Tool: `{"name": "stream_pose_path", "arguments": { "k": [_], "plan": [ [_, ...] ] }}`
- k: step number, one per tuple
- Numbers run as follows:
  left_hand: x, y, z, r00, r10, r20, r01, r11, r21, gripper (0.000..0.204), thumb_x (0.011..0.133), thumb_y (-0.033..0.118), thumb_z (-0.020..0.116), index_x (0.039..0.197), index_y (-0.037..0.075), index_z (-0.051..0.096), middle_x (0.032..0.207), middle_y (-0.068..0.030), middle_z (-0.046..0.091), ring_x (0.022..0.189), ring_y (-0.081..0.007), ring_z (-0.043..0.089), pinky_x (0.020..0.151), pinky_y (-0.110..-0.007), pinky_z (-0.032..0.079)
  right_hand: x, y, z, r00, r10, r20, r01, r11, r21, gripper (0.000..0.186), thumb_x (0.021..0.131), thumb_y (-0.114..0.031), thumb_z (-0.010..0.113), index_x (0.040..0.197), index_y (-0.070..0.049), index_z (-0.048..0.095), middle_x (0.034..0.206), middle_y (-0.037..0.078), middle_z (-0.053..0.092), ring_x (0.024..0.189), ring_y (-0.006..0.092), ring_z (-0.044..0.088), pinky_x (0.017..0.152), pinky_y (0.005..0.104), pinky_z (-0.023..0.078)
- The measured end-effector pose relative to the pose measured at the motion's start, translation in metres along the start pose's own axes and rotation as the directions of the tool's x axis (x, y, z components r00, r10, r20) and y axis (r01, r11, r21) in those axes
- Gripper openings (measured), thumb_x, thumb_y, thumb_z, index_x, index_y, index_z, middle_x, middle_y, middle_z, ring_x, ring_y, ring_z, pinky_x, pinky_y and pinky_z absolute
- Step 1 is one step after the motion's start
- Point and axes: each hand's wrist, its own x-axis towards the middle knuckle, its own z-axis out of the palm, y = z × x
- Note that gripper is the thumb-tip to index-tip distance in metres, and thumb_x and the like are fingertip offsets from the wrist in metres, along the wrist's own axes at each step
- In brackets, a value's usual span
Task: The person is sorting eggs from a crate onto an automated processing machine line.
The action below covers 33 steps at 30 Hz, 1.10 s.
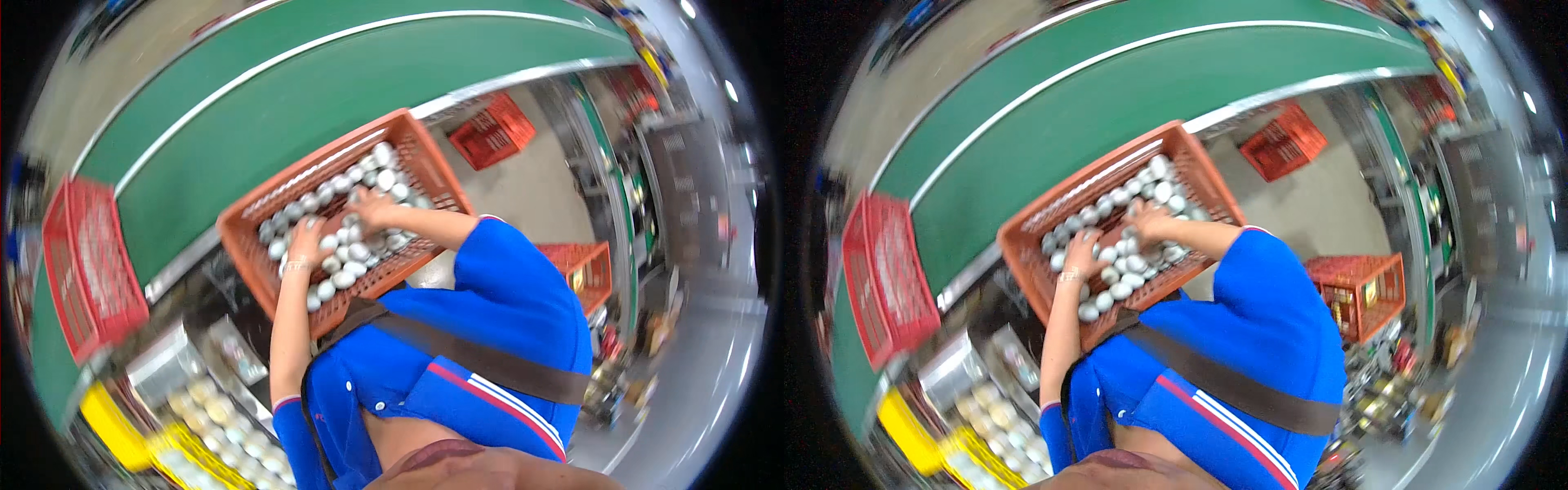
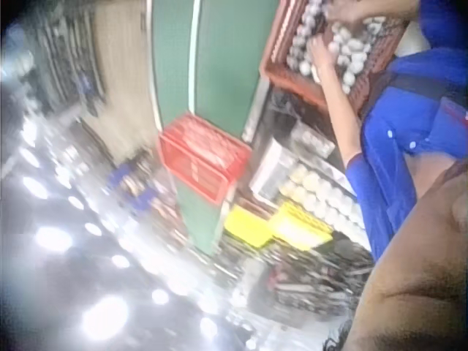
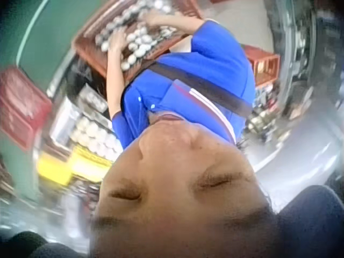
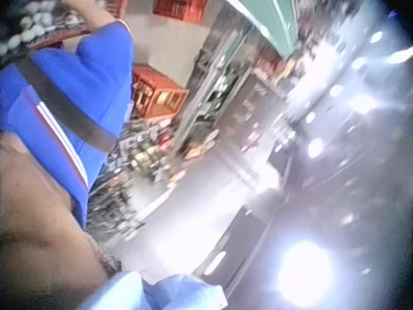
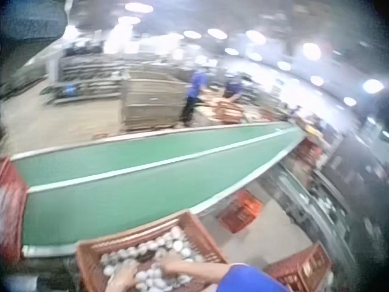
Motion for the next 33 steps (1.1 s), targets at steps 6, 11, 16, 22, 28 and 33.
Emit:
{"name": "stream_pose_path", "arguments": {
  "k": [6, 11, 16, 22, 28, 33],
  "plan": [
    [0.016, 0.002, 0.031, 0.973, -0.199, 0.112, 0.144, 0.915, 0.377, 0.077, 0.064, 0.037, 0.082, 0.135, 0.032, 0.051, 0.153, -0.0078, 0.025, 0.135, -0.0358, 0.031, 0.092, -0.066, 0.041, -0.010, 0.007, -0.008, 0.996, -0.008, 0.084, 0.008, 1.000, 0.002, 0.089, 0.061, -0.047, 0.084, 0.139, -0.027, 0.047, 0.154, 0.018, 0.017, 0.131, 0.0426, 0.034, 0.083, 0.0671, 0.045],
    [0.017, -0.002, 0.045, 0.993, -0.118, 0.008, 0.104, 0.907, 0.408, 0.079, 0.062, 0.039, 0.083, 0.133, 0.031, 0.051, 0.150, -0.0087, 0.031, 0.129, -0.0358, 0.037, 0.088, -0.060, 0.044, 0.012, 0.016, -0.001, 0.991, 0.061, 0.116, -0.067, 0.997, 0.044, 0.108, 0.052, -0.048, 0.091, 0.145, -0.030, 0.038, 0.156, 0.019, 0.008, 0.133, 0.0423, 0.033, 0.079, 0.0653, 0.046],
    [0.014, 0.009, 0.027, 0.984, -0.171, 0.038, 0.148, 0.925, 0.350, 0.091, 0.059, 0.038, 0.087, 0.139, 0.031, 0.045, 0.146, -0.0090, 0.033, 0.126, -0.0346, 0.038, 0.086, -0.059, 0.047, 0.019, 0.020, -0.012, 0.989, -0.007, 0.148, -0.007, 0.995, 0.095, 0.111, 0.051, -0.049, 0.091, 0.146, -0.028, 0.039, 0.158, 0.019, 0.003, 0.134, 0.0421, 0.033, 0.085, 0.0625, 0.048],
    [0.019, 0.013, 0.022, 0.973, -0.221, 0.071, 0.195, 0.943, 0.270, 0.095, 0.054, 0.031, 0.090, 0.137, 0.026, 0.046, 0.149, -0.0130, 0.026, 0.126, -0.0396, 0.038, 0.091, -0.056, 0.049, 0.022, 0.036, -0.011, 0.985, -0.161, 0.055, 0.146, 0.965, 0.219, 0.089, 0.059, -0.054, 0.086, 0.138, -0.028, 0.053, 0.156, 0.018, 0.014, 0.132, 0.0416, 0.038, 0.108, 0.0461, 0.039],
    [0.022, 0.008, 0.027, 0.984, -0.137, 0.117, 0.104, 0.962, 0.254, 0.093, 0.055, 0.034, 0.090, 0.137, 0.021, 0.047, 0.152, -0.0191, 0.024, 0.124, -0.0494, 0.038, 0.101, -0.052, 0.044, 0.063, 0.053, 0.023, 0.935, -0.345, -0.079, 0.353, 0.894, 0.275, 0.073, 0.069, -0.059, 0.078, 0.129, -0.023, 0.060, 0.149, 0.020, 0.029, 0.128, 0.0398, 0.043, 0.105, 0.0447, 0.041],
    [0.029, 0.014, 0.024, 0.915, -0.319, 0.246, 0.219, 0.906, 0.362, 0.085, 0.062, 0.033, 0.088, 0.136, 0.027, 0.048, 0.150, -0.0150, 0.027, 0.129, -0.0446, 0.037, 0.097, -0.050, 0.048, 0.086, 0.052, 0.031, 0.883, -0.468, -0.045, 0.398, 0.693, 0.602, 0.060, 0.073, -0.055, 0.076, 0.119, -0.019, 0.064, 0.137, 0.022, 0.045, 0.126, 0.0379, 0.045, 0.100, 0.0463, 0.042]
  ]
}}
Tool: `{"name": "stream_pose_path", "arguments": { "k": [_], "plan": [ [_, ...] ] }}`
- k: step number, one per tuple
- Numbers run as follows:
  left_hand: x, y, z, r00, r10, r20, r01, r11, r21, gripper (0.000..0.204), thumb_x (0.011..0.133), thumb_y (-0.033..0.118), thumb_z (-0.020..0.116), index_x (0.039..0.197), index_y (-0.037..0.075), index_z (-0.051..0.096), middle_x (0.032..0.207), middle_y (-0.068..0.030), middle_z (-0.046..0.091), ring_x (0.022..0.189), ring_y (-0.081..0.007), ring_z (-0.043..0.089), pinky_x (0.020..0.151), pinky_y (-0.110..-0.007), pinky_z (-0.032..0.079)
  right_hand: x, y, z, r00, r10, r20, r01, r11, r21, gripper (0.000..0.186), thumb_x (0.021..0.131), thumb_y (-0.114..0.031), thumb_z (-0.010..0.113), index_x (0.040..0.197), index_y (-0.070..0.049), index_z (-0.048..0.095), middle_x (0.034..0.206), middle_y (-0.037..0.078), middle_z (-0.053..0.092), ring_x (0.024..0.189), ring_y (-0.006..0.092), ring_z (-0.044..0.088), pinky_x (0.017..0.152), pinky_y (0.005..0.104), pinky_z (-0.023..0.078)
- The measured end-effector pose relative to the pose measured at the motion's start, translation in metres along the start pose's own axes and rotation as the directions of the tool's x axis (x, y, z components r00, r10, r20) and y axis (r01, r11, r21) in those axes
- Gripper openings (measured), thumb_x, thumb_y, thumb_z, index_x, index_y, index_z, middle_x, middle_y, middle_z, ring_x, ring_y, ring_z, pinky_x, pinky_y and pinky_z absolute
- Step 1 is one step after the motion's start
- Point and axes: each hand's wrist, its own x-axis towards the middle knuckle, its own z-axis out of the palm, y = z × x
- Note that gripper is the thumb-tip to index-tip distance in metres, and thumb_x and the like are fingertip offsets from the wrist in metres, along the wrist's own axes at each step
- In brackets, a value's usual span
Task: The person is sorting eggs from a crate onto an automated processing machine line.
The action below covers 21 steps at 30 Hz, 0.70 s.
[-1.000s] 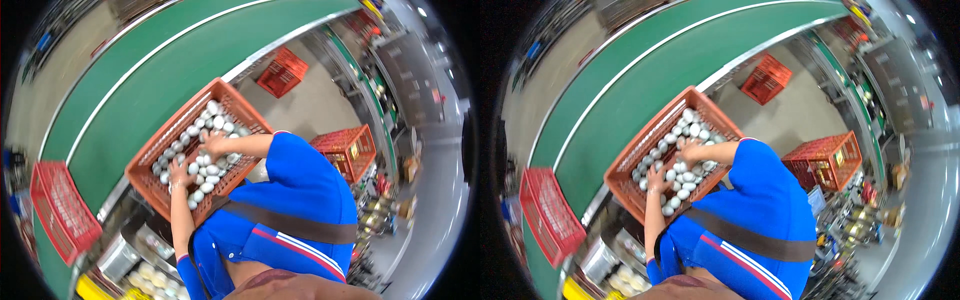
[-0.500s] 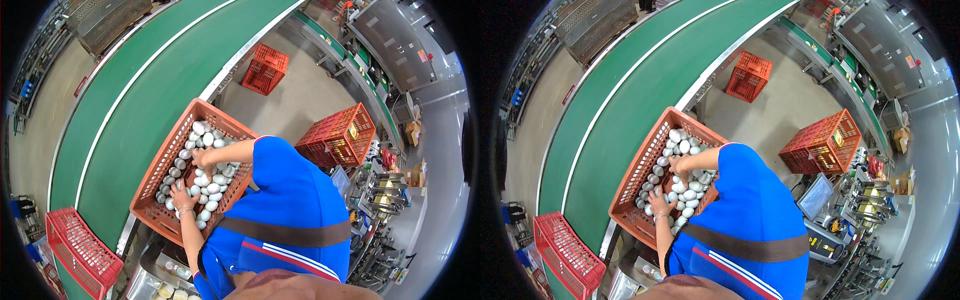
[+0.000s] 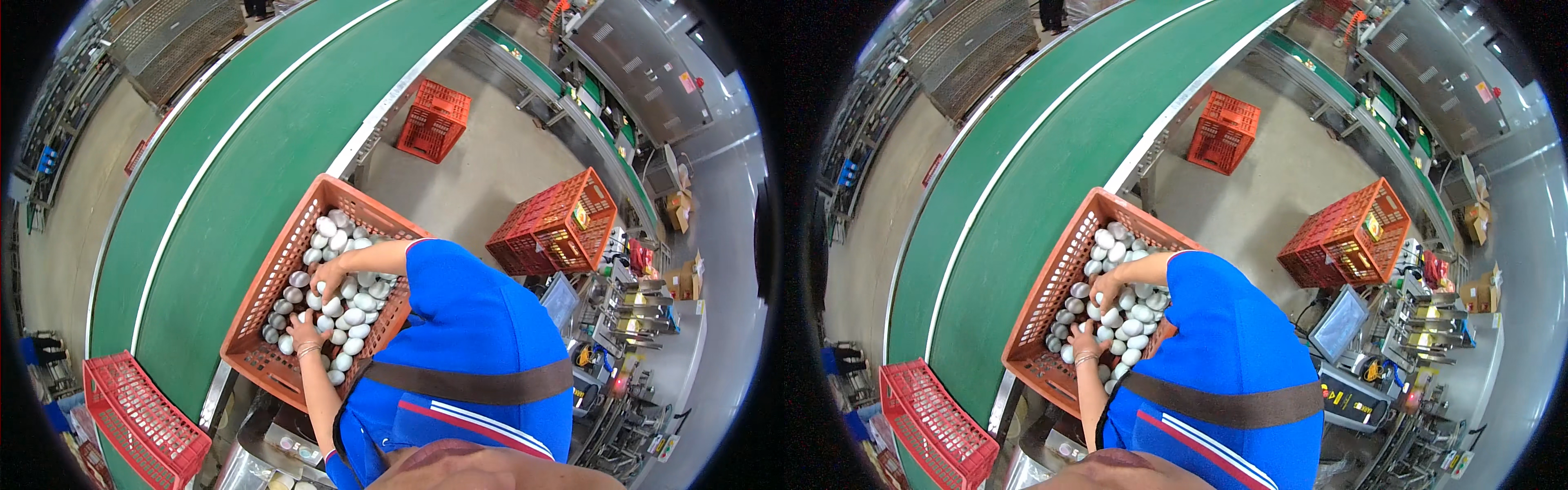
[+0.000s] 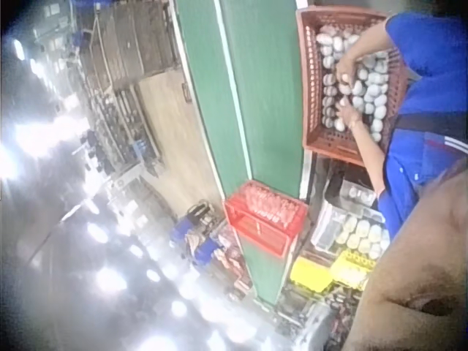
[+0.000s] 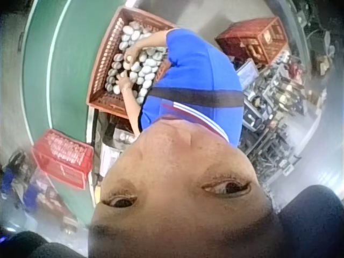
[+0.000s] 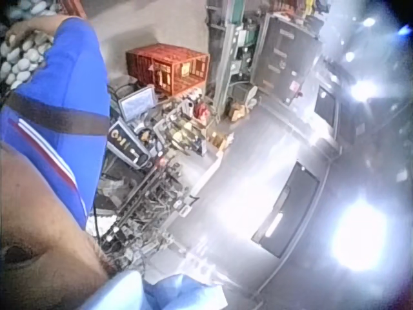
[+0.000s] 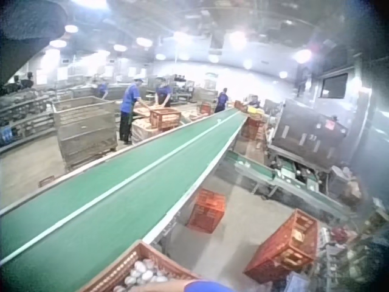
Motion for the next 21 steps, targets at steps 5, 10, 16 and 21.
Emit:
{"name": "stream_pose_path", "arguments": {
  "k": [5, 10, 16, 21],
  "plan": [
    [-0.003, -0.003, -0.001, 0.979, -0.140, 0.149, 0.117, 0.982, 0.150, 0.086, 0.069, 0.026, 0.083, 0.142, 0.032, 0.039, 0.144, -0.0132, 0.032, 0.128, -0.0425, 0.042, 0.096, -0.047, 0.051, -0.003, -0.039, -0.001, 0.998, 0.060, -0.006, -0.060, 0.995, -0.079, 0.069, 0.073, -0.059, 0.071, 0.126, -0.017, 0.056, 0.127, 0.021, 0.051, 0.121, 0.0374, 0.050, 0.097, 0.0457, 0.044],
    [0.004, -0.006, 0.006, 0.952, -0.202, 0.230, 0.150, 0.963, 0.222, 0.088, 0.070, 0.028, 0.081, 0.144, 0.035, 0.034, 0.142, -0.0101, 0.033, 0.122, -0.0386, 0.050, 0.091, -0.049, 0.053, 0.006, -0.046, 0.005, 0.992, 0.099, -0.077, -0.109, 0.985, -0.134, 0.083, 0.072, -0.060, 0.068, 0.135, -0.009, 0.049, 0.131, 0.024, 0.054, 0.122, 0.0393, 0.051, 0.103, 0.0443, 0.042],
    [-0.003, -0.008, 0.011, 0.942, -0.250, 0.222, 0.212, 0.960, 0.180, 0.083, 0.075, 0.033, 0.079, 0.145, 0.034, 0.035, 0.147, -0.0110, 0.030, 0.128, -0.0396, 0.044, 0.095, -0.051, 0.049, -0.002, -0.046, 0.007, 0.990, 0.105, -0.092, -0.116, 0.986, -0.120, 0.085, 0.070, -0.055, 0.072, 0.138, -0.011, 0.048, 0.126, 0.023, 0.057, 0.120, 0.0358, 0.054, 0.093, 0.0447, 0.049],
    [-0.006, -0.024, 0.008, 0.969, -0.088, 0.230, 0.060, 0.991, 0.122, 0.079, 0.075, 0.047, 0.076, 0.144, 0.029, 0.041, 0.148, -0.0150, 0.029, 0.128, -0.0428, 0.043, 0.098, -0.047, 0.048, -0.007, -0.064, -0.005, 0.986, 0.169, -0.011, -0.167, 0.964, -0.208, 0.085, 0.068, -0.053, 0.074, 0.139, -0.014, 0.048, 0.128, 0.021, 0.055, 0.117, 0.0340, 0.056, 0.073, 0.0470, 0.059]
  ]
}}
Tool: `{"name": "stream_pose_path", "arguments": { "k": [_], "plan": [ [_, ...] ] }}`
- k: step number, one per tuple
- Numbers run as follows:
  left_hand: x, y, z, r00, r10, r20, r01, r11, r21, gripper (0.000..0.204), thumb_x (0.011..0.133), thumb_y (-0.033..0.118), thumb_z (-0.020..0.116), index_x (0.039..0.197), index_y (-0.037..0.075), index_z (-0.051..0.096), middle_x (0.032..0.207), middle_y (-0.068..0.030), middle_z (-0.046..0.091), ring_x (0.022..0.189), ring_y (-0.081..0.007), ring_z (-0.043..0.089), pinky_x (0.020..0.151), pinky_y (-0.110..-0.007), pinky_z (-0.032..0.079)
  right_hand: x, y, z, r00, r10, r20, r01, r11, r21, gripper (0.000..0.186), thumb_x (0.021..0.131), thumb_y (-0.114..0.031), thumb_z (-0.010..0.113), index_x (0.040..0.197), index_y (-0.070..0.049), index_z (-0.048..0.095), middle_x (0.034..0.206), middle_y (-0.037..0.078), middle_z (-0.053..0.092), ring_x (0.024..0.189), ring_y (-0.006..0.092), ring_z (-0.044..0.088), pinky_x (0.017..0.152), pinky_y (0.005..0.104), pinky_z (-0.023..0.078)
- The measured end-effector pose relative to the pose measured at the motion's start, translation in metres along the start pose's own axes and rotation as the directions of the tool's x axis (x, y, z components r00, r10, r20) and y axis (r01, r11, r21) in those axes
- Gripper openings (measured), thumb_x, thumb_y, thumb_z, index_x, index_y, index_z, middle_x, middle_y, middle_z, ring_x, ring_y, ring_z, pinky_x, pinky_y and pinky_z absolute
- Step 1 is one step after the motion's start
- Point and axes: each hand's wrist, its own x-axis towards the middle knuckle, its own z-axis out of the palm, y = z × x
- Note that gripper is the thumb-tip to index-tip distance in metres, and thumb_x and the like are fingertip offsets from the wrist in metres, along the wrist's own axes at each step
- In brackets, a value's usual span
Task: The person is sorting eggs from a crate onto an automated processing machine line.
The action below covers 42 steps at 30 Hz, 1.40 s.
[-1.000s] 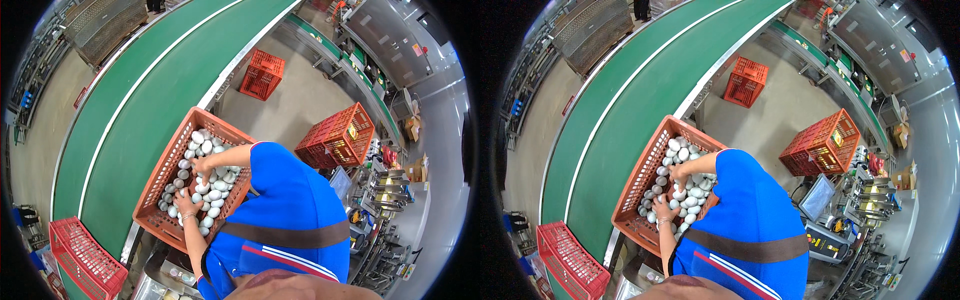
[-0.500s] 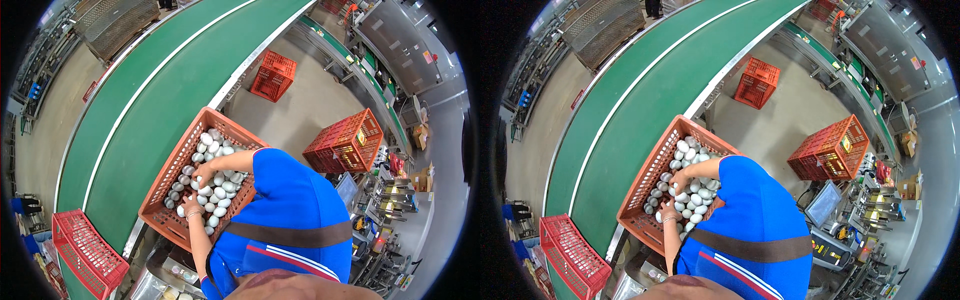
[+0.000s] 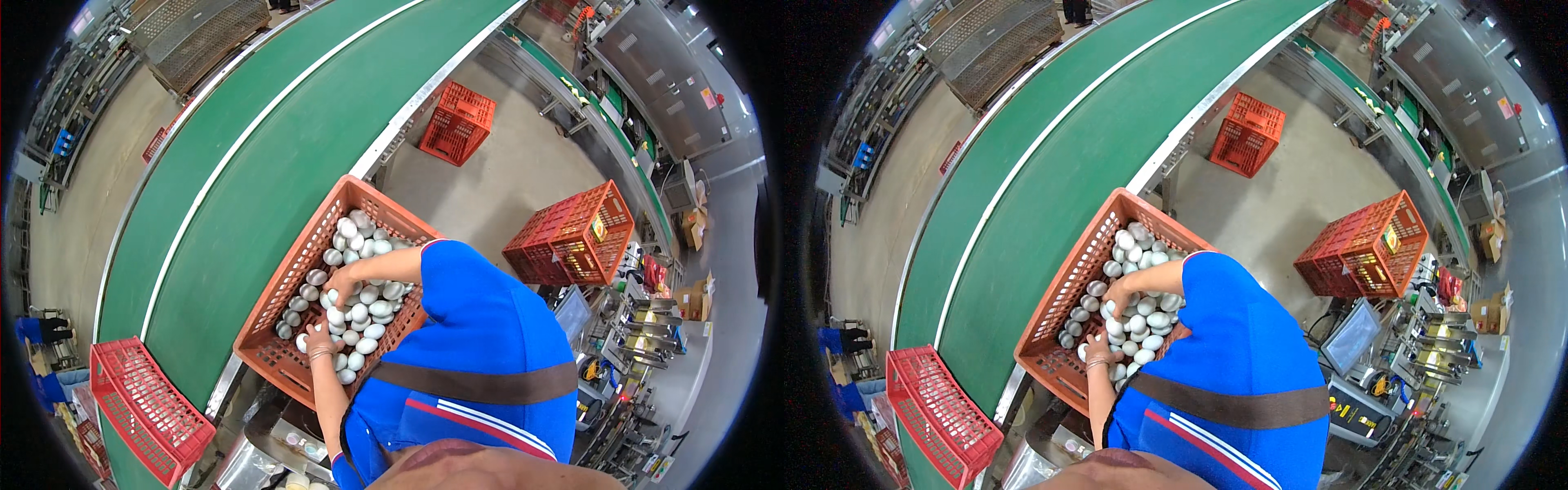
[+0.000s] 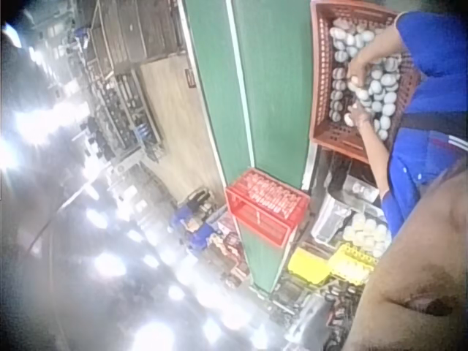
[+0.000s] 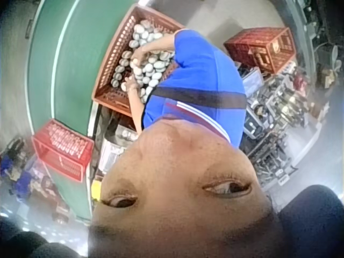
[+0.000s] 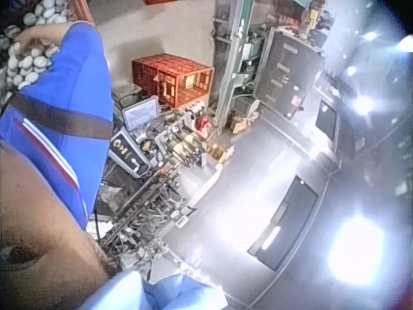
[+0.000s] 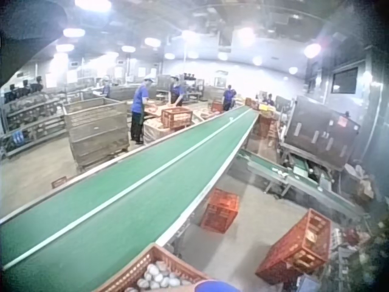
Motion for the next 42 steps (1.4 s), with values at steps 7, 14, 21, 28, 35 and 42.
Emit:
{"name": "stream_pose_path", "arguments": {
  "k": [7, 14, 21, 28, 35, 42],
  "plan": [
    [0.015, 0.004, 0.009, 0.988, 0.006, -0.153, -0.044, 0.968, -0.249, 0.075, 0.075, 0.057, 0.070, 0.138, 0.023, 0.049, 0.139, -0.0265, 0.037, 0.111, -0.0431, 0.058, 0.093, -0.046, 0.049, 0.017, 0.008, 0.000, 0.976, 0.068, 0.207, -0.062, 0.997, -0.034, 0.088, 0.068, -0.058, 0.074, 0.139, -0.012, 0.049, 0.134, 0.016, 0.054, 0.113, 0.0333, 0.059, 0.071, 0.0476, 0.060],
    [0.004, 0.023, 0.003, 0.981, -0.032, -0.191, 0.015, 0.996, -0.091, 0.075, 0.069, 0.062, 0.070, 0.132, 0.025, 0.054, 0.134, -0.0220, 0.041, 0.104, -0.0381, 0.062, 0.087, -0.044, 0.052, 0.041, 0.016, 0.019, 0.974, 0.066, 0.218, -0.037, 0.990, -0.134, 0.089, 0.064, -0.057, 0.075, 0.137, -0.011, 0.053, 0.139, 0.018, 0.051, 0.117, 0.0386, 0.055, 0.092, 0.0450, 0.050],
    [0.016, 0.004, 0.014, 0.979, -0.090, -0.182, 0.045, 0.970, -0.239, 0.073, 0.063, 0.052, 0.080, 0.128, 0.028, 0.057, 0.137, -0.0217, 0.042, 0.105, -0.0363, 0.062, 0.090, -0.042, 0.051, 0.013, -0.014, 0.016, 0.986, 0.054, 0.157, -0.011, 0.965, -0.263, 0.083, 0.064, -0.054, 0.072, 0.132, -0.009, 0.057, 0.132, 0.020, 0.056, 0.128, 0.0351, 0.046, 0.099, 0.0431, 0.045],
    [-0.002, 0.005, -0.021, 0.971, -0.194, -0.138, 0.123, 0.905, -0.408, 0.066, 0.061, 0.044, 0.084, 0.120, 0.027, 0.061, 0.131, -0.0205, 0.048, 0.114, -0.0357, 0.057, 0.097, -0.043, 0.048, 0.001, 0.005, 0.019, 0.999, 0.029, -0.038, -0.034, 0.990, -0.139, 0.077, 0.062, -0.051, 0.072, 0.126, -0.010, 0.062, 0.125, 0.021, 0.061, 0.120, 0.0359, 0.054, 0.098, 0.0447, 0.046],
    [-0.018, -0.015, -0.053, 0.951, -0.006, -0.308, -0.287, 0.348, -0.892, 0.067, 0.074, 0.035, 0.079, 0.131, 0.008, 0.055, 0.122, -0.0166, 0.063, 0.110, -0.0254, 0.061, 0.093, -0.038, 0.050, 0.024, 0.034, 0.024, 0.969, -0.025, -0.245, -0.002, 0.994, -0.110, 0.083, 0.060, -0.055, 0.077, 0.127, -0.008, 0.061, 0.124, 0.019, 0.063, 0.116, 0.0333, 0.059, 0.099, 0.0427, 0.047],
    [-0.072, -0.007, -0.034, 0.916, 0.086, -0.392, -0.274, -0.579, -0.768, 0.040, 0.093, 0.037, 0.058, 0.127, 0.018, 0.046, 0.115, -0.0067, 0.058, 0.096, -0.0213, 0.061, 0.050, -0.039, 0.055, 0.043, 0.048, 0.028, 0.982, 0.035, -0.186, -0.061, 0.989, -0.136, 0.075, 0.074, -0.058, 0.072, 0.121, 0.000, 0.063, 0.113, 0.022, 0.067, 0.106, 0.0322, 0.065, 0.091, 0.0417, 0.050]
  ]
}}
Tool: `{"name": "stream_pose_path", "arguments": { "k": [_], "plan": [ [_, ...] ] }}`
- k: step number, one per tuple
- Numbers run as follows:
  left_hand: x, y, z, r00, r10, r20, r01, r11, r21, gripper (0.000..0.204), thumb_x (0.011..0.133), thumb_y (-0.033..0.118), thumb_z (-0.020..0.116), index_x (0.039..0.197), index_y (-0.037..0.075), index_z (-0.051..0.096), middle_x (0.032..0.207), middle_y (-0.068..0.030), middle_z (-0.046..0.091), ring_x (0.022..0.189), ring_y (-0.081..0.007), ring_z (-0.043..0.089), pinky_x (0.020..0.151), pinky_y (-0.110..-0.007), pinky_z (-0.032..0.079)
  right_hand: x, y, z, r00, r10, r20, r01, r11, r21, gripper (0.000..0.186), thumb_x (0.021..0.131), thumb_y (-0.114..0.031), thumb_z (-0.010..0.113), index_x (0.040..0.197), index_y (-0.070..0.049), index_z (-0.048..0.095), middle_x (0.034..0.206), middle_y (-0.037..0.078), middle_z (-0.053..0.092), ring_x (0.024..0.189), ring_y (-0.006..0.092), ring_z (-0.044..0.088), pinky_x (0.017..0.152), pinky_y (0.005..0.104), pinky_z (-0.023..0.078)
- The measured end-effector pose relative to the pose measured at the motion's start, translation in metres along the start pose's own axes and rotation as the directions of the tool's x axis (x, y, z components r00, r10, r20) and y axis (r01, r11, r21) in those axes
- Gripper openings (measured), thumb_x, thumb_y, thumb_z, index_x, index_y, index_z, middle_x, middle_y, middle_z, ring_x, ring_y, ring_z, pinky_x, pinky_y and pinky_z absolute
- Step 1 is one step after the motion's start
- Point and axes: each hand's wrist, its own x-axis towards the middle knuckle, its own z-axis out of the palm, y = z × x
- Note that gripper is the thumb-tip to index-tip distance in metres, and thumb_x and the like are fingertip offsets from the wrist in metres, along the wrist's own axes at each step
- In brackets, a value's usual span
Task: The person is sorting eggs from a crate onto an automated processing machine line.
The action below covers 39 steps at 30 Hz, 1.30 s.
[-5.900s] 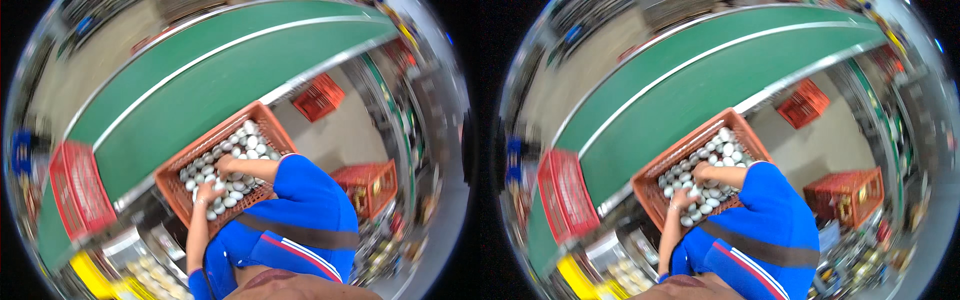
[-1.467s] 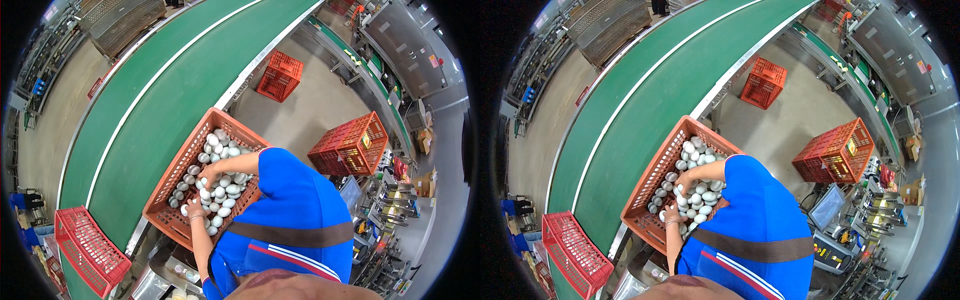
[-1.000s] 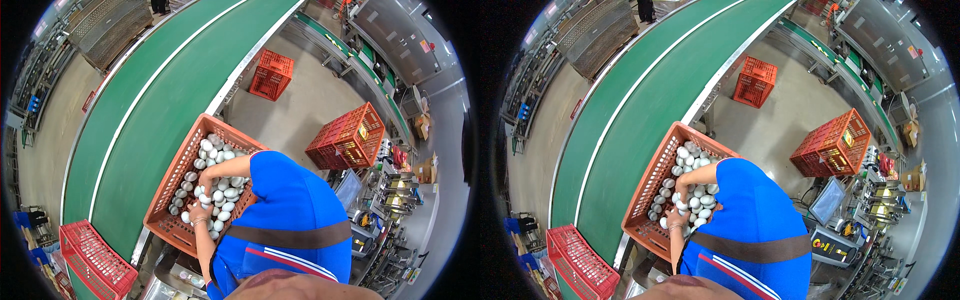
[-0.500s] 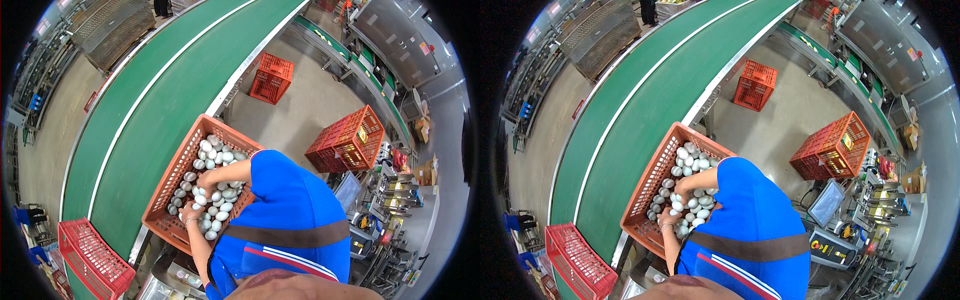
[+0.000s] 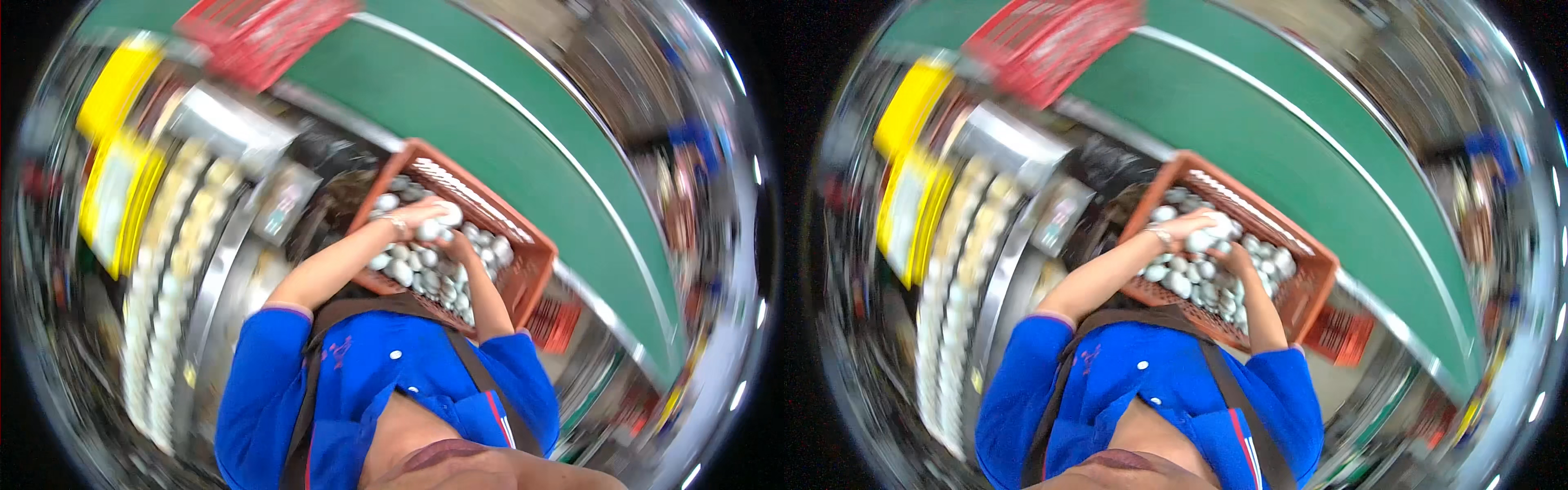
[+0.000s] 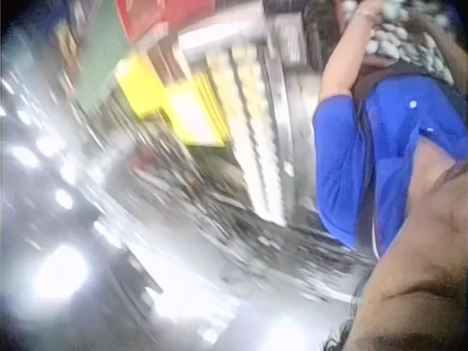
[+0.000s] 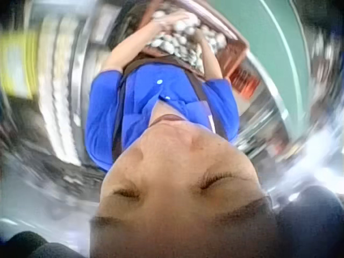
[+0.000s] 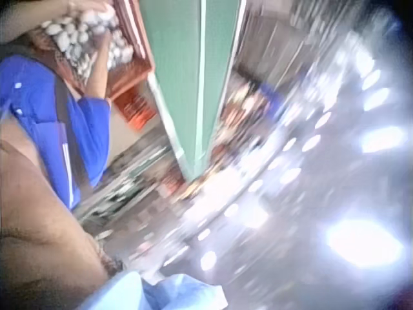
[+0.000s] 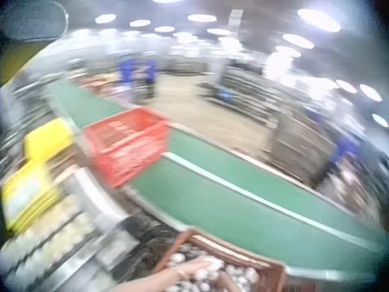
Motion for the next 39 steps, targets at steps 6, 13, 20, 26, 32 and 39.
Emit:
{"name": "stream_pose_path", "arguments": {
  "k": [6, 13, 20, 26, 32, 39],
  "plan": [
    [-0.138, 0.026, 0.005, 0.939, 0.327, 0.108, -0.255, 0.872, -0.418, 0.041, 0.093, 0.033, 0.056, 0.128, 0.019, 0.040, 0.105, -0.0094, 0.061, 0.077, -0.0223, 0.068, 0.048, -0.037, 0.055, -0.008, -0.029, -0.026, 0.999, 0.044, 0.015, -0.038, 0.953, -0.300, 0.069, 0.070, -0.049, 0.076, 0.119, -0.002, 0.063, 0.104, 0.023, 0.069, 0.097, 0.0329, 0.067, 0.083, 0.0452, 0.052],
    [-0.336, 0.000, -0.075, 0.178, 0.926, -0.333, -0.303, 0.373, 0.877, 0.049, 0.069, 0.025, 0.085, 0.111, 0.012, 0.063, 0.113, -0.0076, 0.059, 0.117, -0.0284, 0.051, 0.098, -0.043, 0.043, -0.072, -0.214, -0.103, 0.903, -0.408, -0.134, 0.417, 0.908, 0.048, 0.045, 0.079, -0.030, 0.077, 0.110, -0.001, 0.062, 0.087, 0.010, 0.069, 0.078, 0.0189, 0.065, 0.072, 0.0340, 0.052],
    [-0.471, -0.058, -0.103, -0.240, 0.697, -0.676, 0.647, 0.634, 0.424, 0.054, 0.062, 0.032, 0.085, 0.111, 0.021, 0.065, 0.127, -0.0199, 0.048, 0.095, -0.0396, 0.063, 0.075, -0.044, 0.055, -0.121, -0.460, -0.014, 0.487, -0.868, 0.100, 0.873, 0.486, -0.035, 0.052, 0.066, -0.032, 0.085, 0.109, -0.010, 0.065, 0.105, 0.019, 0.058, 0.096, 0.0367, 0.062, 0.083, 0.0416, 0.051],
    [-0.491, -0.052, -0.118, -0.135, 0.565, -0.814, 0.729, 0.613, 0.304, 0.053, 0.064, 0.026, 0.083, 0.113, 0.025, 0.062, 0.123, -0.0179, 0.047, 0.090, -0.0395, 0.064, 0.076, -0.045, 0.055, -0.123, -0.578, 0.110, 0.308, -0.902, 0.303, 0.920, 0.201, -0.337, 0.056, 0.067, -0.050, 0.080, 0.110, -0.018, 0.062, 0.100, 0.023, 0.054, 0.079, 0.0367, 0.064, 0.064, 0.0428, 0.055],
    [-0.513, -0.056, -0.145, -0.326, 0.695, -0.641, 0.251, 0.717, 0.650, 0.036, 0.089, 0.016, 0.065, 0.123, 0.007, 0.057, 0.113, -0.0115, 0.065, 0.099, -0.0220, 0.064, 0.085, -0.032, 0.049, -0.104, -0.619, 0.126, 0.301, -0.844, 0.444, 0.950, 0.223, -0.220, 0.039, 0.083, -0.041, 0.066, 0.114, -0.018, 0.060, 0.094, 0.021, 0.064, 0.086, 0.0346, 0.066, 0.072, 0.0441, 0.053],
    [-0.509, -0.051, -0.200, -0.341, 0.645, -0.684, 0.431, 0.754, 0.496, 0.038, 0.084, 0.022, 0.068, 0.119, 0.016, 0.056, 0.091, -0.0123, 0.068, 0.070, -0.0353, 0.063, 0.065, -0.043, 0.050, -0.087, -0.678, 0.204, 0.209, -0.834, 0.510, 0.968, 0.249, 0.010, 0.037, 0.089, -0.028, 0.056, 0.122, -0.011, 0.060, 0.097, 0.019, 0.068, 0.094, 0.0353, 0.065, 0.081, 0.0457, 0.051]
  ]
}}
